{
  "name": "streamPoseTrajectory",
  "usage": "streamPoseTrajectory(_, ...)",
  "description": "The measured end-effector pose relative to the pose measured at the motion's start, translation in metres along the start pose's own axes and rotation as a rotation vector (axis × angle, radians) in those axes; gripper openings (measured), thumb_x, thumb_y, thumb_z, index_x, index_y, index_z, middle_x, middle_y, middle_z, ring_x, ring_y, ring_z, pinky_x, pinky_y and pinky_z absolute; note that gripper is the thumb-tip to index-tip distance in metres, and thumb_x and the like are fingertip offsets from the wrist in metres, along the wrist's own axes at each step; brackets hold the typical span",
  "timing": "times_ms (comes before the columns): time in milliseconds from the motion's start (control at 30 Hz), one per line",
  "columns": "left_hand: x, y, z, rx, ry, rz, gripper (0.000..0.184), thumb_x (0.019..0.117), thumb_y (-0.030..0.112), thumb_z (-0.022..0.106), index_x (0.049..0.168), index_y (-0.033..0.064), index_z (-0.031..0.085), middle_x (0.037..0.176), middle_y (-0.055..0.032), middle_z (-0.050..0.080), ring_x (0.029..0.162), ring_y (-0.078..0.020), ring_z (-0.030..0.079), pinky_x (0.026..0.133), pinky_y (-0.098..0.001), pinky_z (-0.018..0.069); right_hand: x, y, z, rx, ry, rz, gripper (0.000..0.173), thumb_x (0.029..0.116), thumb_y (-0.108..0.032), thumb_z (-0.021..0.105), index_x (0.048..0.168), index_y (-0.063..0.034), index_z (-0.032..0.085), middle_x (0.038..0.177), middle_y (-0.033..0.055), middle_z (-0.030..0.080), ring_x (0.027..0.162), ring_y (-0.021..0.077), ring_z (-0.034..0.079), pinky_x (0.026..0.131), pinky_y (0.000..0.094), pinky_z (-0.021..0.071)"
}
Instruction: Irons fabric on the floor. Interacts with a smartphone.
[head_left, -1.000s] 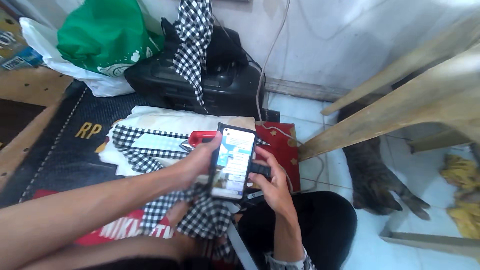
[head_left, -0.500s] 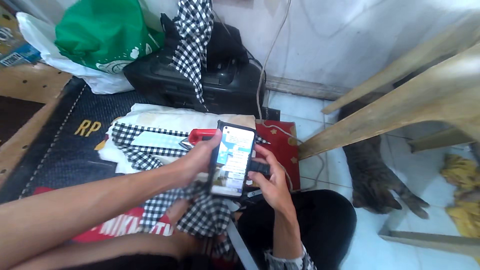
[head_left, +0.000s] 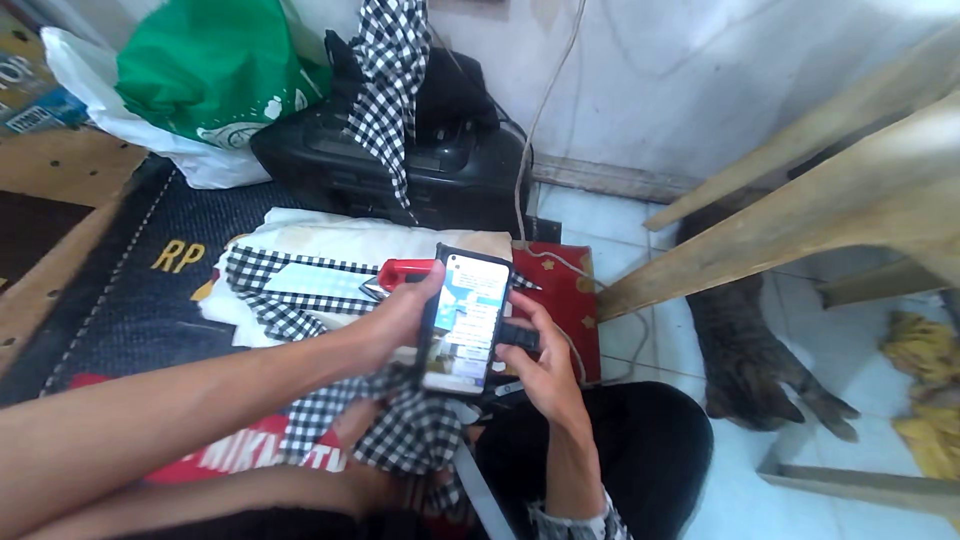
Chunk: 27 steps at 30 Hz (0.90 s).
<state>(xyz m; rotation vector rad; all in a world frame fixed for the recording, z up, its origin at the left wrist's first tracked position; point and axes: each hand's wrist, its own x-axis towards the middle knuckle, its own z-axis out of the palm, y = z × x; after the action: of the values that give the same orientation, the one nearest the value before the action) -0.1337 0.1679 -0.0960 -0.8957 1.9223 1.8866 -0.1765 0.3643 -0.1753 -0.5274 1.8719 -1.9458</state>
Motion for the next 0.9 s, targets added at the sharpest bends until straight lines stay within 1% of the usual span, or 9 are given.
streamPoseTrajectory(100,-0.0003,0.0004,0.0009,0.001,0.006,-0.006,0.063,0.1077,0.057,0.02,0.126,0.0093,0.058,0.102,-0.0077,0.071,0.093,-0.0172,0.07,0.08,-0.0359,0.0581,-0.0001,-0.0002,0.0,0.0,0.0,-0.002,0.06,0.0876,-0.004,0.06,0.147,-0.0041,0.049,0.119,0.0118,0.068,0.092,0.0089,0.071,0.077,0.0242,0.0603)
streamPoseTrajectory(200,0.0005,-0.0005,-0.0001,0.022,0.009,-0.009,0.064,0.1073,0.058,0.02,0.127,0.0095,0.058,0.103,-0.008,0.07,0.093,-0.0177,0.07,0.08,-0.036,0.0577,-0.0001,0.0004,0.0001,-0.001,-0.003,-0.001,0.06,0.0877,-0.005,0.06,0.147,-0.0047,0.049,0.115,0.011,0.069,0.087,0.0088,0.071,0.074,0.0242,0.0605)
streamPoseTrajectory(300,0.0025,-0.0024,-0.0015,0.02,0.003,-0.004,0.064,0.1071,0.059,0.021,0.127,0.01,0.058,0.103,-0.0076,0.071,0.093,-0.0174,0.07,0.079,-0.0359,0.0581,0.0001,0.0013,-0.0003,-0.002,-0.005,-0.004,0.06,0.0877,-0.005,0.06,0.147,-0.0046,0.049,0.114,0.0105,0.07,0.087,0.009,0.071,0.074,0.0244,0.0605)
streamPoseTrajectory(367,0.0045,-0.0037,-0.0028,0.014,-0.004,0.004,0.064,0.1074,0.058,0.021,0.126,0.0104,0.059,0.102,-0.0069,0.071,0.092,-0.0166,0.071,0.078,-0.035,0.0586,0.0,0.0014,0.0,-0.003,-0.006,-0.003,0.06,0.088,-0.005,0.06,0.147,-0.0046,0.048,0.115,0.0108,0.07,0.087,0.009,0.071,0.074,0.0243,0.0606)
streamPoseTrajectory(467,0.0055,-0.0046,-0.004,0.005,-0.013,0.002,0.064,0.1076,0.058,0.021,0.127,0.0094,0.059,0.105,-0.0085,0.071,0.096,-0.0183,0.071,0.081,-0.0378,0.0584,-0.0003,0.0017,-0.0003,-0.002,-0.009,-0.005,0.06,0.0881,-0.004,0.06,0.147,-0.0041,0.048,0.116,0.0118,0.07,0.088,0.0098,0.072,0.074,0.0248,0.061)
streamPoseTrajectory(633,0.0006,-0.0025,-0.002,0.018,-0.004,0.013,0.064,0.1078,0.057,0.021,0.127,0.009,0.058,0.103,-0.0083,0.071,0.093,-0.0183,0.071,0.079,-0.0365,0.0582,-0.0004,0.002,-0.0003,-0.025,-0.013,-0.011,0.061,0.0872,-0.004,0.06,0.147,-0.0048,0.049,0.116,0.0123,0.07,0.09,0.0102,0.072,0.074,0.0255,0.0612)
streamPoseTrajectory(733,0.0003,-0.0015,-0.0019,0.02,-0.008,0.01,0.064,0.1076,0.057,0.02,0.128,0.0099,0.058,0.105,-0.0075,0.071,0.095,-0.0177,0.07,0.081,-0.0368,0.0576,-0.0002,0.0013,0.0,-0.02,-0.012,-0.007,0.061,0.0874,-0.004,0.06,0.147,-0.005,0.049,0.117,0.0118,0.069,0.089,0.0101,0.072,0.074,0.0255,0.0613)
streamPoseTrajectory(900,0.0009,-0.0019,-0.0017,0.03,-0.008,0.01,0.065,0.1072,0.058,0.02,0.126,0.0099,0.059,0.103,-0.0073,0.071,0.095,-0.0175,0.07,0.08,-0.0362,0.0576,-0.0005,0.0021,-0.0002,-0.012,-0.014,-0.011,0.06,0.0874,-0.004,0.06,0.147,-0.0036,0.049,0.117,0.0123,0.069,0.09,0.0103,0.072,0.075,0.0255,0.0612)
